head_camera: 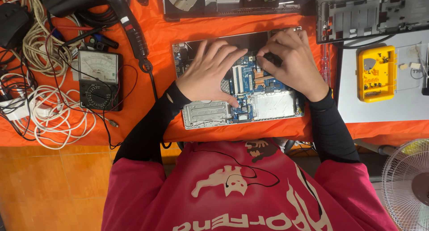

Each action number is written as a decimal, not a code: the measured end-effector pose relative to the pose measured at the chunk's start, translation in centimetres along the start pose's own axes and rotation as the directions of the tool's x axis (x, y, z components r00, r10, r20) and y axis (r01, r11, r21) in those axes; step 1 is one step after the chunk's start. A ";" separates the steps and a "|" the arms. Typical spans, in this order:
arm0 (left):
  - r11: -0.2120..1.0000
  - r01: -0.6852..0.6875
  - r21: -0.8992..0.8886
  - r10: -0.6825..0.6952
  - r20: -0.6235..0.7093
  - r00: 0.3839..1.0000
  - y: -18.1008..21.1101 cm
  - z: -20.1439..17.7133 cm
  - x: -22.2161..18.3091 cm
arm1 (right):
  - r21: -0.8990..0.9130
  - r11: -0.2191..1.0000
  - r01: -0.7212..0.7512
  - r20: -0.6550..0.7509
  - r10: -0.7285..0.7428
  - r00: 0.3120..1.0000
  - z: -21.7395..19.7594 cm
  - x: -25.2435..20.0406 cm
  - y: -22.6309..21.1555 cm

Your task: Replacing or repairing the motherboard and internal components of a laptop.

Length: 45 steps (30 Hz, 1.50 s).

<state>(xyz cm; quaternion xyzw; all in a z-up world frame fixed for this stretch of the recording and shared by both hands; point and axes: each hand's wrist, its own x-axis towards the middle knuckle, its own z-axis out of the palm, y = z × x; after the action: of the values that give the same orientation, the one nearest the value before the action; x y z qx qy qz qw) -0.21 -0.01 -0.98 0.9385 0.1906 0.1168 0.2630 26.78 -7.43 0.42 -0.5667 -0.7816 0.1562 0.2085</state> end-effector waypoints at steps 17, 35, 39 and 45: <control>1.000 0.007 -0.009 -0.007 -0.011 1.000 -0.5 1.2 -0.2 | 0.045 0.997 -0.063 -0.005 0.063 0.998 0.4 0.3 -0.5; 0.998 -0.049 0.032 0.049 -0.010 0.999 -0.6 1.3 -0.2 | 0.055 0.997 -0.050 -0.061 0.054 0.997 1.5 -0.3 -0.3; 0.998 -0.037 0.051 0.036 0.009 0.999 -0.3 1.2 0.0 | 0.054 0.997 -0.055 -0.082 0.060 0.995 2.0 -0.4 -0.2; 0.998 -0.016 0.066 0.012 0.056 0.998 -0.5 0.6 -0.1 | 0.050 0.999 -0.012 -0.079 0.016 0.997 1.6 -0.6 0.3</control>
<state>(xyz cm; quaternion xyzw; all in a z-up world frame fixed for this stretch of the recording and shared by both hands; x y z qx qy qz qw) -0.22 0.03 -1.77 0.9509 0.1804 0.0860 0.2363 26.39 -7.95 -1.17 -0.5726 -0.7647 0.1544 0.2521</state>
